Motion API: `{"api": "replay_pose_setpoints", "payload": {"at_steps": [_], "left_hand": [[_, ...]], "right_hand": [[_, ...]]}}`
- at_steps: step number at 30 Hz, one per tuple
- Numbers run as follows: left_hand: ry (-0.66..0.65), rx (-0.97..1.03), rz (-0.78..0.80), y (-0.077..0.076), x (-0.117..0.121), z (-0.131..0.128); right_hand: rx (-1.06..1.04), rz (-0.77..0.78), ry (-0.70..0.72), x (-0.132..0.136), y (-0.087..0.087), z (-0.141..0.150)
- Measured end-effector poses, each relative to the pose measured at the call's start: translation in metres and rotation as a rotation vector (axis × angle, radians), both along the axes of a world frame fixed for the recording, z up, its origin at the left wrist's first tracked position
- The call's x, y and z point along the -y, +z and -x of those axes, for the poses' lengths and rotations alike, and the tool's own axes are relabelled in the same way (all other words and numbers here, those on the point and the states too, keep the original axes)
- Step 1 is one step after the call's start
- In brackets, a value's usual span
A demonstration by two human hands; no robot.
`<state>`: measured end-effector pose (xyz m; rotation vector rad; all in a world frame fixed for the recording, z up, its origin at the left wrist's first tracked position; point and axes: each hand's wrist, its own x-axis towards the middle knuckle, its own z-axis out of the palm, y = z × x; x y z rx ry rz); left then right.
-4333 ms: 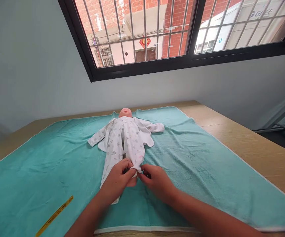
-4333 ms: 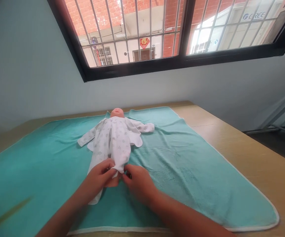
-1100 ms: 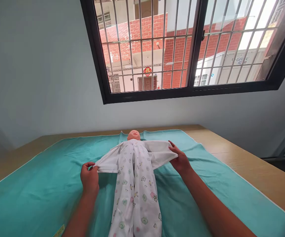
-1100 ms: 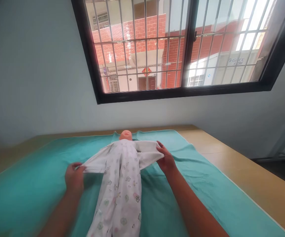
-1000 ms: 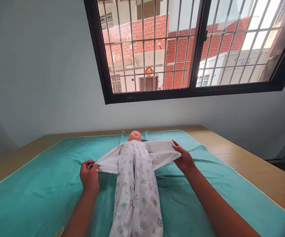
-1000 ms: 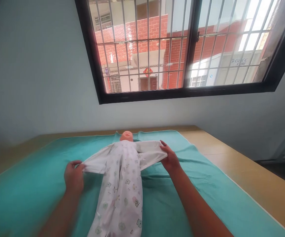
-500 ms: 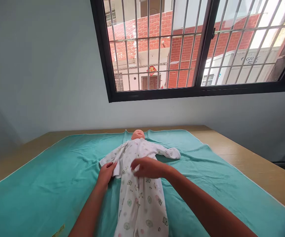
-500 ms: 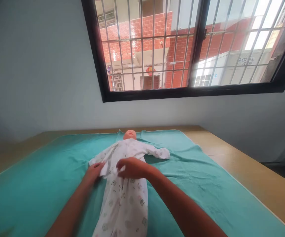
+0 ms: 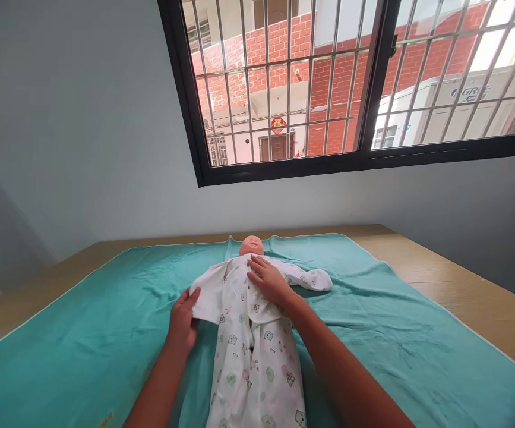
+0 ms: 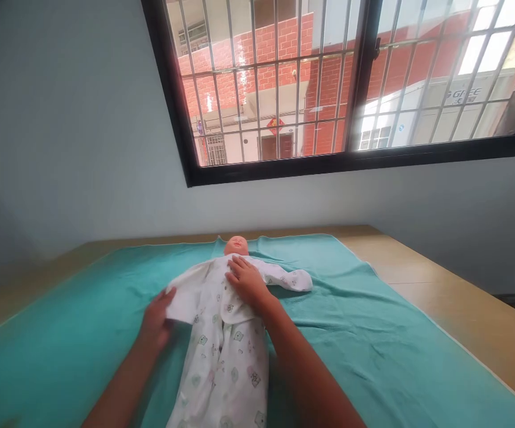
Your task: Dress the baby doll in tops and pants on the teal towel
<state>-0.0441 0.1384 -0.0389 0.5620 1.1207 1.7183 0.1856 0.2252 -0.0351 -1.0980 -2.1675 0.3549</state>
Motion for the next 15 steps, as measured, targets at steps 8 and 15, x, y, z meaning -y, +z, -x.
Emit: {"api": "replay_pose_setpoints", "payload": {"at_steps": [8, 15], "left_hand": [[-0.232, -0.888, -0.287, 0.037, 0.011, -0.064], [-0.215, -1.513, -0.628, 0.0, 0.023, -0.104]], "right_hand": [[0.052, 0.08, -0.054, 0.001, 0.003, 0.005], [-0.275, -0.057, -0.149, 0.001, 0.01, 0.002]]}}
